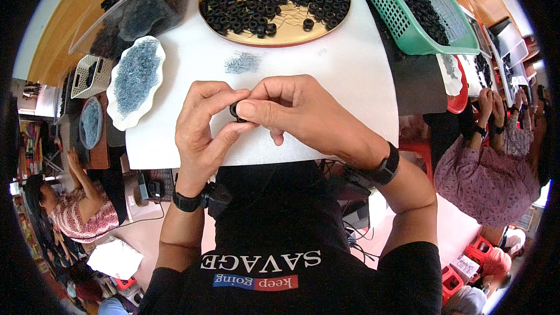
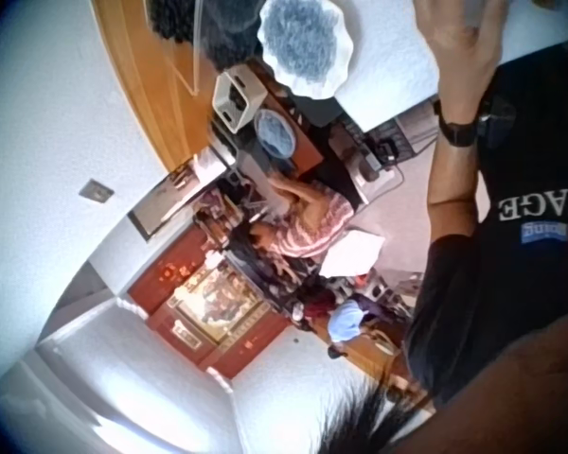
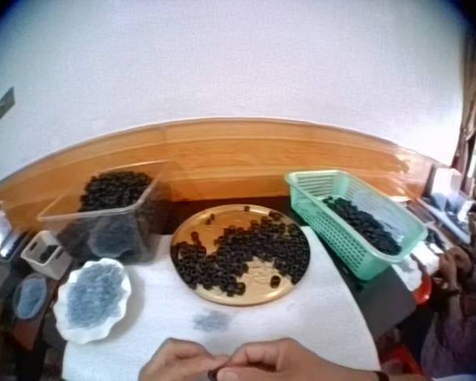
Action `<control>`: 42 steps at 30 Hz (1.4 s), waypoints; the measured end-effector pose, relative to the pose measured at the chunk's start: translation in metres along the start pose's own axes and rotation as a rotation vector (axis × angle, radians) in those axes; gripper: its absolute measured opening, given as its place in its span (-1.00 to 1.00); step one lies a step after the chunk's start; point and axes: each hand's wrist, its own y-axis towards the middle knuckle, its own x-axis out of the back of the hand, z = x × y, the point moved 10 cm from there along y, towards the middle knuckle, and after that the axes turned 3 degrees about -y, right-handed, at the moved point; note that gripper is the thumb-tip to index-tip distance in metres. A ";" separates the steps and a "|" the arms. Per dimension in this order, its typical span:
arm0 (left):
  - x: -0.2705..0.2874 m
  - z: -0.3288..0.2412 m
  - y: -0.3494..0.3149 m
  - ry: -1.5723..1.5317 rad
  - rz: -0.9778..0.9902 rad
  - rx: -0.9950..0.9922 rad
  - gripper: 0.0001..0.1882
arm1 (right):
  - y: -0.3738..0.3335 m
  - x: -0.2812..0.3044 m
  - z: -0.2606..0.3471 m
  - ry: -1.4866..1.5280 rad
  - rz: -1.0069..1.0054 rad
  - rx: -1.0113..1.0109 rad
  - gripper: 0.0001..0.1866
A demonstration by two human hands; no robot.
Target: The person is assembling small plastic or rubber components, inserting a small blue part into a larger black part.
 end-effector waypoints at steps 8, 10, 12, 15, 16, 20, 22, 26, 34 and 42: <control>0.000 -0.003 0.001 -0.030 -0.008 -0.043 -0.62 | -0.007 -0.006 0.023 -0.390 -0.023 0.312 -0.09; -0.002 -0.002 -0.001 -0.041 0.005 -0.039 -0.62 | -0.006 -0.008 0.028 -0.468 -0.041 0.369 -0.12; -0.003 0.000 -0.001 -0.050 0.017 -0.034 -0.63 | -0.008 -0.014 0.037 -0.624 -0.070 0.486 -0.16; -0.003 0.000 -0.001 -0.043 0.035 -0.053 -0.63 | -0.008 -0.015 0.034 -0.551 -0.072 0.468 -0.26; -0.002 0.000 -0.001 -0.039 0.031 -0.057 -0.64 | -0.007 -0.015 0.033 -0.550 -0.073 0.467 -0.26; -0.001 -0.002 0.000 -0.029 0.013 -0.099 -0.63 | -0.008 -0.014 0.030 -0.534 -0.085 0.522 -0.29; -0.002 -0.001 0.000 -0.026 0.012 -0.093 -0.63 | -0.007 -0.013 0.026 -0.537 -0.083 0.511 -0.29; -0.004 0.001 0.000 0.008 0.020 -0.084 -0.62 | -0.005 -0.010 0.022 -0.531 -0.101 0.514 -0.36; -0.001 0.004 -0.001 0.011 -0.036 -0.059 -0.63 | -0.006 -0.012 0.026 -0.435 -0.132 0.512 -0.46; -0.006 0.002 -0.005 0.160 -0.017 -0.085 -0.49 | 0.001 0.002 -0.011 0.188 -0.113 0.087 -0.65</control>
